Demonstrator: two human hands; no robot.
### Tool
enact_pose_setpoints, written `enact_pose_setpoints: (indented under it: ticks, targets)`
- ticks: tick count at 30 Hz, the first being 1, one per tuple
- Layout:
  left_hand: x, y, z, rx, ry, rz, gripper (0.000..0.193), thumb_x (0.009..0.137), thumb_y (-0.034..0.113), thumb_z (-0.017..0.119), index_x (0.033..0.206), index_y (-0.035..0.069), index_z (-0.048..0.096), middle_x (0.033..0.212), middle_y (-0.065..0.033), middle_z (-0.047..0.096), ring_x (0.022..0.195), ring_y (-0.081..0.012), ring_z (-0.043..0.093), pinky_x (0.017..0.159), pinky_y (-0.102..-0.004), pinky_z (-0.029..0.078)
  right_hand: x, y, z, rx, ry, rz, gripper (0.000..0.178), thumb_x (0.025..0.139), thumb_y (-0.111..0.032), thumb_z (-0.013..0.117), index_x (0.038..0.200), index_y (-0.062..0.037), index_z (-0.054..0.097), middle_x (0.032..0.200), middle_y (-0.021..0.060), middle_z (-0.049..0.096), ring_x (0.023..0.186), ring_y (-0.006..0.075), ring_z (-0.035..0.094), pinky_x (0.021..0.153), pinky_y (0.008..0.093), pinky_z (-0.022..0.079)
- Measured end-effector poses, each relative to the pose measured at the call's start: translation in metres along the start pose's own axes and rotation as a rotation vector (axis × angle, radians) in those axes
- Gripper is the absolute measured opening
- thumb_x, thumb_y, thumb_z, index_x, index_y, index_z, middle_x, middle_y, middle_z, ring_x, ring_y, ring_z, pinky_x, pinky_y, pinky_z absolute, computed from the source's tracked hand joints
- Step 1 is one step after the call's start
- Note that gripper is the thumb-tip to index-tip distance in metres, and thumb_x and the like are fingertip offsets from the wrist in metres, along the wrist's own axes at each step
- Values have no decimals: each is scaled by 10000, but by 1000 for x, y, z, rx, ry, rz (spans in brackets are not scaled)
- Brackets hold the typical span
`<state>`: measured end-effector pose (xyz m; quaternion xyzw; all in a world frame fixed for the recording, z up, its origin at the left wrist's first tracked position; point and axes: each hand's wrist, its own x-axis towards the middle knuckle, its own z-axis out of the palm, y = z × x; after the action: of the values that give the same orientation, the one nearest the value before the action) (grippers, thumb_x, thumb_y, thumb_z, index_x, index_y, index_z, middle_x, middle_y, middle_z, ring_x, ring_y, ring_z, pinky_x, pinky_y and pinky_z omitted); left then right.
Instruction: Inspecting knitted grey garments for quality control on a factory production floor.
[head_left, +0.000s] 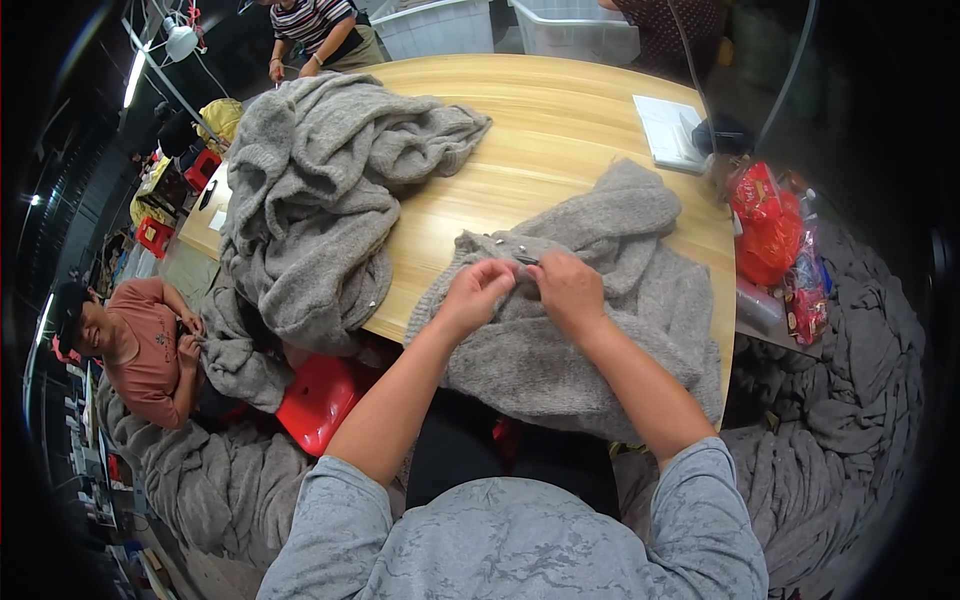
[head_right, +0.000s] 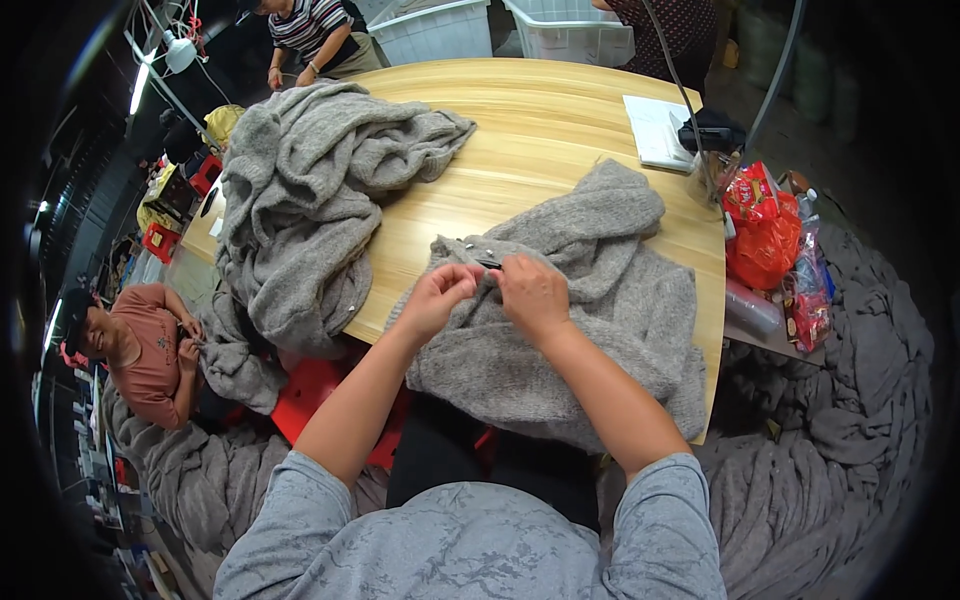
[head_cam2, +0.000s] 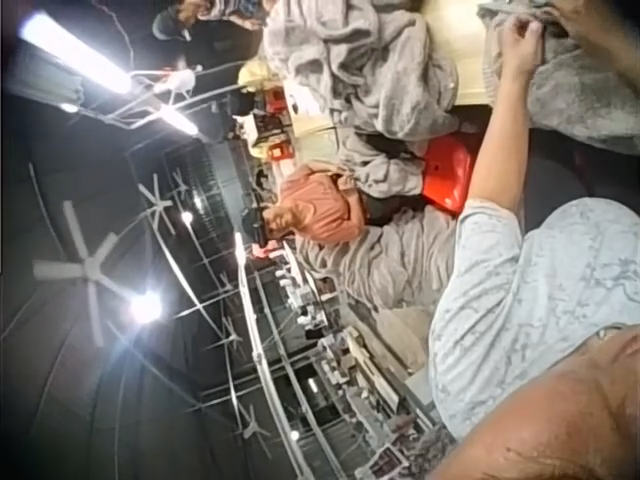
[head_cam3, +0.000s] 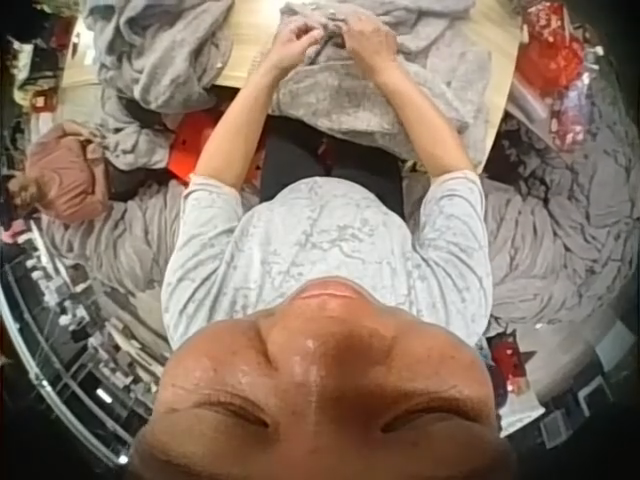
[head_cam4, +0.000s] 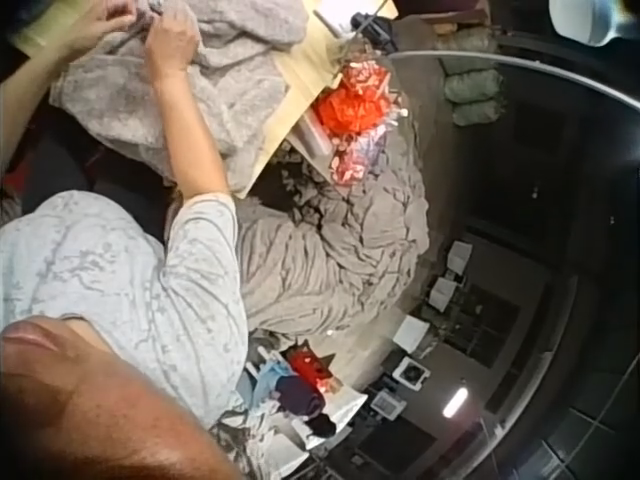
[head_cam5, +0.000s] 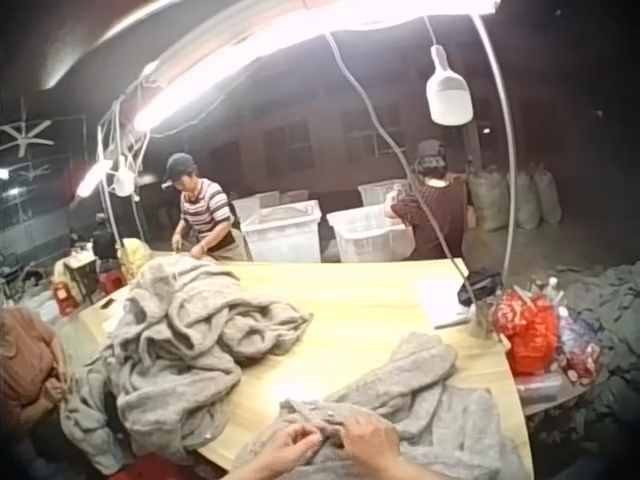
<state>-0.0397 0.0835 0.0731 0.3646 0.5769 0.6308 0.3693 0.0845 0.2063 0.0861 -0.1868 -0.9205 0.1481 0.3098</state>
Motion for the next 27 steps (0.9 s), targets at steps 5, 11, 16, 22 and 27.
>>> enact_pose_setpoints:
  ticks: [5,11,16,22,27]
  targets:
    - [-38,40,9,674,-656,-55,107,822,124,546,862,31,579,871,-90,603,782,-214,573,737,-307,451,4,102,-34,147,117,499,227,858,-259,460,869,-57,561,855,175,583,783,365,559,675,445,427]
    - [36,15,-38,727,87,79,194,803,136,589,967,35,575,875,-76,609,799,-169,589,702,-287,470,0,298,-52,-296,145,700,237,757,-21,500,969,83,530,906,282,565,912,413,547,820,425,437]
    - [75,-12,-71,1090,154,242,297,753,9,546,1048,26,526,1106,-160,525,991,-302,537,832,-356,457,15,288,-31,-349,76,771,281,736,-20,491,1006,47,536,1018,248,543,1008,368,517,865,414,422]
    - [86,-40,-79,1312,1,219,318,696,23,544,1009,80,550,1167,-170,488,1066,-338,464,874,-400,406,-1,158,-34,111,40,94,310,698,-146,616,970,-16,549,937,184,543,925,345,503,830,398,412]
    - [87,-13,-79,1135,166,3,227,669,20,523,894,41,518,882,-207,581,852,-386,542,734,-430,436,-25,65,-11,-121,-145,-72,490,662,-279,693,1056,-49,515,1063,128,486,1039,307,440,884,402,373]
